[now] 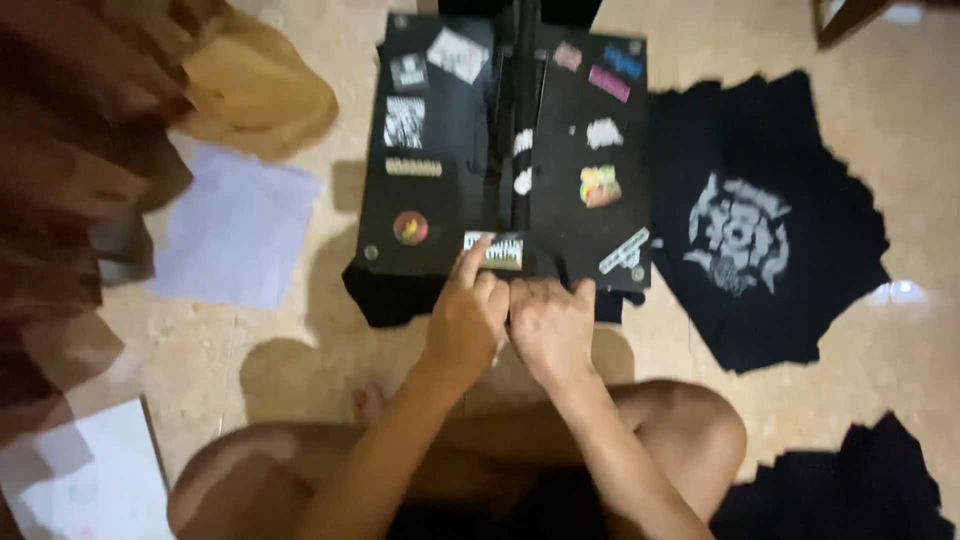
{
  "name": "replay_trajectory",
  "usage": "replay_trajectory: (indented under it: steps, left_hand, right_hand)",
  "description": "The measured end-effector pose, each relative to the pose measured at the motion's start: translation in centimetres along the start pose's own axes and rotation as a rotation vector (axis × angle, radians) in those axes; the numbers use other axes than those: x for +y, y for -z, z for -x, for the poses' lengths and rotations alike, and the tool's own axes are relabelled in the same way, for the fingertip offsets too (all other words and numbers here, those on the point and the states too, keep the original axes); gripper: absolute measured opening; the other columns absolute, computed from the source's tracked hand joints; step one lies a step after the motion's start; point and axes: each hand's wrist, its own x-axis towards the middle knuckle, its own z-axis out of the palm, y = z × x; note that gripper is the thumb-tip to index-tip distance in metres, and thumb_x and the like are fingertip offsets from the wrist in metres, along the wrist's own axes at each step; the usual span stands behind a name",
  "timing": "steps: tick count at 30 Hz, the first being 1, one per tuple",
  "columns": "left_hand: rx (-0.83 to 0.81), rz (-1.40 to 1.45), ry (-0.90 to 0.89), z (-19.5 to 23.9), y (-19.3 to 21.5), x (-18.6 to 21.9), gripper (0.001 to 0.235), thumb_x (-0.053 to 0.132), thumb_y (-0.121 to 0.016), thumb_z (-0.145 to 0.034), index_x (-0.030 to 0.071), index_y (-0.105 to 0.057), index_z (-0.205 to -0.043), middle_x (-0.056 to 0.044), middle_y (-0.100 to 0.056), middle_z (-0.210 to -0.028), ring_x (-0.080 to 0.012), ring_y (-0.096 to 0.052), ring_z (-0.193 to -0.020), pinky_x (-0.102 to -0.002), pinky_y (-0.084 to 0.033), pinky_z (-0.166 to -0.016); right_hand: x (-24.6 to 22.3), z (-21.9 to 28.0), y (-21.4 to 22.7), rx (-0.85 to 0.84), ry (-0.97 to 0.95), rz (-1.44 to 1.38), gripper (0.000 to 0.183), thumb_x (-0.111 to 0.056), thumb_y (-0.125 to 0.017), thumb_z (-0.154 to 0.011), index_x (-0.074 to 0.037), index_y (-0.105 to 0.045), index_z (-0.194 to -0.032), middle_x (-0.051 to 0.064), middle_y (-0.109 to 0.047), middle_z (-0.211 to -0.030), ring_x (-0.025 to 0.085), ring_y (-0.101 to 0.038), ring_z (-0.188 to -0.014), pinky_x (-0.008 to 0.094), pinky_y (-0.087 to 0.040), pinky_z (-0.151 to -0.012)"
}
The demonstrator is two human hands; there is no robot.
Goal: The person is smoothing out printed t-shirts on the floor and then placing them into a heat press machine to set the design.
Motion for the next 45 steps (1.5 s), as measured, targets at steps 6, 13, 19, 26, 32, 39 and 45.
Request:
replay_trajectory:
  steps: [6,13,19,26,32,39,45]
  left_hand:
    - [-0.275,-0.104,0.027,4.5,-3.4,-1.2,0.019,0.016,-0.058,-0.093,0.006,-0.070,-0.082,-0.013,-0.065,-0.090,-0.0407,-0.042,-0.145,-0.062,-0.020,-0.127]
    - [-0.570,-0.691,0.304,-0.7,-1.3,3.6,0.030,0.014,-0.048,-0.098,0.010,-0.076,-0.087,-0.004,-0.070,-0.091,-0.0376,-0.054,-0.137,-0.060,-0.029,-0.124]
    - [-0.435,-0.261,-0.039,4.3,-4.3,-2.4,0.023,0.013,-0.046,-0.099,0.003,-0.064,-0.088,-0.004,-0.061,-0.094,-0.0313,-0.047,-0.138,-0.052,-0.019,-0.131]
    - [-0.291,-0.226,-0.031,3.7,-2.9,-1.6,0.047,0.031,-0.067,-0.069,0.004,-0.060,-0.107,-0.016,-0.058,-0.124,-0.0394,-0.032,-0.152,-0.053,-0.035,-0.117]
    - [-0.422,-0.307,-0.055,2.8,-2.2,-0.5,0.059,0.024,-0.075,-0.066,-0.003,-0.066,-0.118,-0.021,-0.063,-0.130,-0.0373,-0.040,-0.144,-0.059,-0.021,-0.123]
    - [-0.486,-0.121,0.173,3.4,-5.1,-1.2,0.037,0.024,-0.073,-0.055,0.008,-0.075,-0.087,-0.010,-0.074,-0.089,-0.0281,-0.068,-0.096,-0.052,-0.040,-0.099]
    - [-0.439,-0.101,0.146,2.9,-3.0,-0.7,0.033,0.019,-0.070,-0.054,0.006,-0.073,-0.084,-0.010,-0.070,-0.085,-0.0285,-0.062,-0.097,-0.047,-0.042,-0.090]
  right_hand:
    - [-0.9,2.6,-7.5,0.000,-0.023,0.008,0.007,-0.023,-0.052,-0.094,-0.025,-0.053,-0.088,-0.003,-0.052,-0.081,0.021,-0.053,-0.083,0.051,-0.034,-0.079]
    - [-1.2,1.4,-7.3,0.091,-0.063,-0.024,0.013,-0.017,-0.048,-0.092,-0.024,-0.050,-0.082,-0.005,-0.046,-0.072,0.019,-0.051,-0.073,0.044,-0.030,-0.072]
    - [-1.6,0.5,-4.8,0.158,-0.085,-0.027,0.014,-0.018,-0.049,-0.094,-0.024,-0.051,-0.081,-0.007,-0.047,-0.071,0.017,-0.052,-0.073,0.040,-0.030,-0.074]
    - [-1.3,0.3,-3.9,0.272,-0.094,-0.060,0.020,-0.031,-0.057,-0.088,-0.020,-0.053,-0.104,0.002,-0.054,-0.089,0.020,-0.056,-0.086,0.046,-0.034,-0.085]
    - [-2.3,-0.7,2.3,0.201,0.065,-0.189,0.046,-0.009,-0.053,-0.091,-0.008,-0.049,-0.137,0.016,-0.058,-0.112,0.033,-0.062,-0.097,0.042,-0.044,-0.087]
    - [-1.1,-1.8,0.8,-0.316,-0.042,-0.272,0.031,-0.015,-0.050,-0.095,-0.009,-0.054,-0.125,0.018,-0.073,-0.094,0.043,-0.075,-0.085,0.053,-0.058,-0.072]
    - [-1.5,-1.3,0.1,-0.218,-0.064,-0.250,0.014,-0.024,-0.048,-0.097,-0.017,-0.055,-0.107,0.007,-0.073,-0.089,0.031,-0.076,-0.085,0.045,-0.059,-0.073]
